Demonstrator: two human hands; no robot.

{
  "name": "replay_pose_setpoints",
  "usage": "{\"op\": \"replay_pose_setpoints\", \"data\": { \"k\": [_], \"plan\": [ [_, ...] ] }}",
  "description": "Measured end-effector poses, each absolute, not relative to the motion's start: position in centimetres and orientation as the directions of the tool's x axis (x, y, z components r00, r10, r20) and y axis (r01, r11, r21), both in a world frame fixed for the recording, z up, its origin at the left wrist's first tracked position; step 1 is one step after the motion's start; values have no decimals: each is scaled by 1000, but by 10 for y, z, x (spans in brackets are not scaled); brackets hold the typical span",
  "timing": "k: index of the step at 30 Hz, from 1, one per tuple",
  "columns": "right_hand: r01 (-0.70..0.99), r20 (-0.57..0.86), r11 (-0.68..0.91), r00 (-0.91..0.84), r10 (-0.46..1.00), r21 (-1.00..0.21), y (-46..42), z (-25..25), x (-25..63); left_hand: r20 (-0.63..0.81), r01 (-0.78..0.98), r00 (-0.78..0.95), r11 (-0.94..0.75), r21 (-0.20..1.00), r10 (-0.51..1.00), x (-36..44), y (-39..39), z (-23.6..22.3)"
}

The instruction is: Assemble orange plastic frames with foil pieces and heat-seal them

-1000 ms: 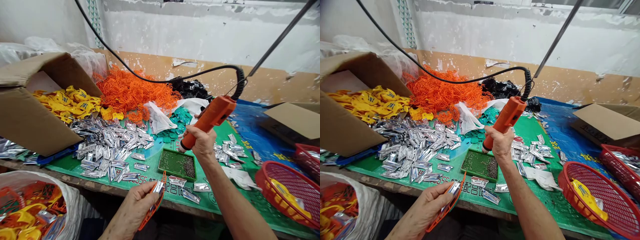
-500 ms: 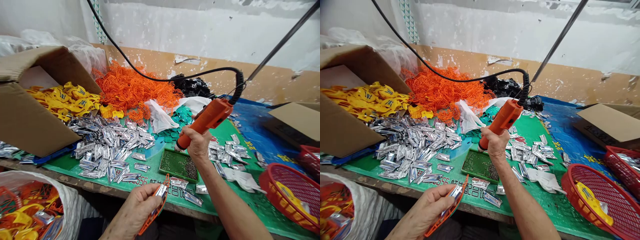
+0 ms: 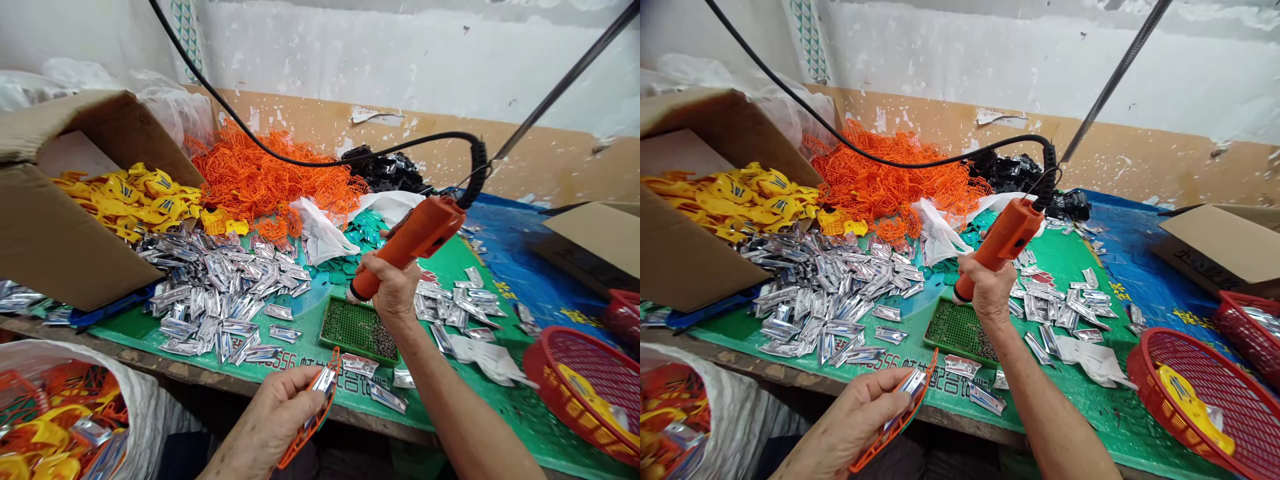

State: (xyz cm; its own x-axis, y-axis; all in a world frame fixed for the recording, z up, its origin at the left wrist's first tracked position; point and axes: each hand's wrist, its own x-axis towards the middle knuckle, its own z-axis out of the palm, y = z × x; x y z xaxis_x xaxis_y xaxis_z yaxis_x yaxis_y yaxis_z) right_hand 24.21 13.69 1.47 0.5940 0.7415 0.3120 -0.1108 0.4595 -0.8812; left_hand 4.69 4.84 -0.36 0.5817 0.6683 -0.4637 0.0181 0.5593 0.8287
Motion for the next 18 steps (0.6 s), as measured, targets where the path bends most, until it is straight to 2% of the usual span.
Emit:
{"op": "replay_pose_setpoints", "data": {
  "k": [18],
  "plan": [
    [-95, 315, 442, 570, 759, -892, 136, 9, 243, -452, 43, 586, 531, 846, 673, 49, 49, -1]
  ]
}}
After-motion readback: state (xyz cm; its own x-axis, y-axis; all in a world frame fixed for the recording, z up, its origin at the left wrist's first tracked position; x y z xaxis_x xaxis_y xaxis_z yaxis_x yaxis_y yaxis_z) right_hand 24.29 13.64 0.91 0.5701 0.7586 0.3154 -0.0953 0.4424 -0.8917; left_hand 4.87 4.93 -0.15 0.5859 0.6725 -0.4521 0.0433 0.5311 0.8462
